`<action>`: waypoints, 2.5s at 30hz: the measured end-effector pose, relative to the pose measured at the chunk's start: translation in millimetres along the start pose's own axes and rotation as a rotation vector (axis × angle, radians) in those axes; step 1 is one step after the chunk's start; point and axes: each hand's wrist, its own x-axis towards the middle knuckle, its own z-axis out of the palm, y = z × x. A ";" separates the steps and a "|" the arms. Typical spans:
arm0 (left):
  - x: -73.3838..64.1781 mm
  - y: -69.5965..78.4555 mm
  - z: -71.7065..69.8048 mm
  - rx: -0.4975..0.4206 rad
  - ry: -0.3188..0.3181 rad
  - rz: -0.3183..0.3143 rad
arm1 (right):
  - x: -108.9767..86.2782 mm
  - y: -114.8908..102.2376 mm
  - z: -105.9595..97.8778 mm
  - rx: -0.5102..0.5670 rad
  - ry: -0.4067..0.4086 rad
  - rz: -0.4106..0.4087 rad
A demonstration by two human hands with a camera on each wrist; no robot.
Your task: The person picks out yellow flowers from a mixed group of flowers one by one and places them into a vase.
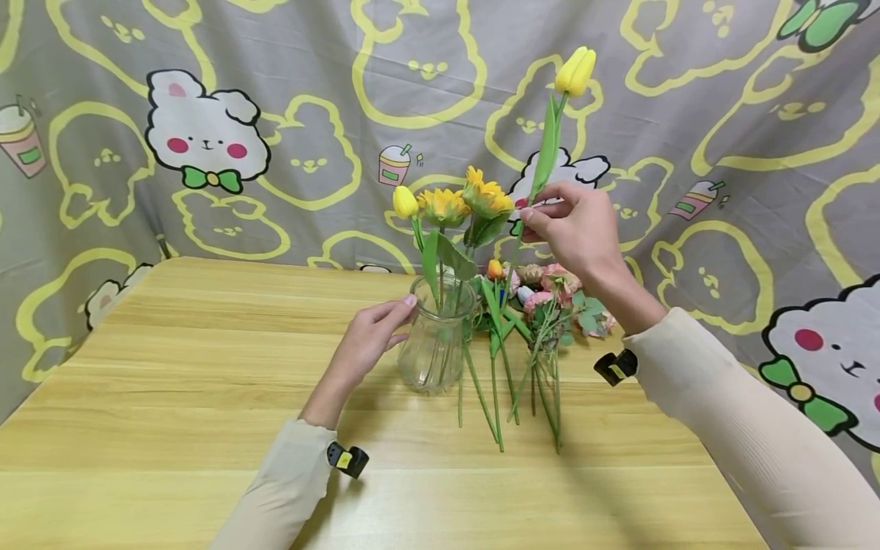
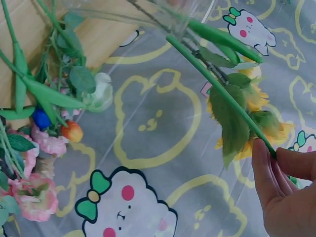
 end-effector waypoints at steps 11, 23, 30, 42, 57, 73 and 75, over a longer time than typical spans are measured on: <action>-1.2 0.9 -0.1 -0.024 0.002 0.006 | -0.9 -14.3 16.0 0.096 0.057 -0.103; -0.1 0.1 0.3 -0.024 0.000 0.006 | -5.8 -16.1 36.2 0.098 -0.004 -0.093; 0.7 -0.2 0.8 -0.019 -0.002 0.006 | -11.8 -10.4 52.1 0.022 -0.045 -0.112; 0.4 1.1 0.4 -0.026 0.005 -0.003 | -23.9 0.5 66.2 -0.105 -0.153 -0.113; -0.2 1.2 0.7 -0.020 0.000 -0.001 | -33.3 11.8 76.8 -0.201 -0.255 -0.074; -0.7 1.2 -0.1 -0.015 -0.008 0.000 | -34.9 23.6 90.0 -0.270 -0.310 -0.079; -0.8 1.3 -0.3 -0.015 -0.006 -0.001 | -34.6 24.1 91.1 -0.282 -0.312 -0.088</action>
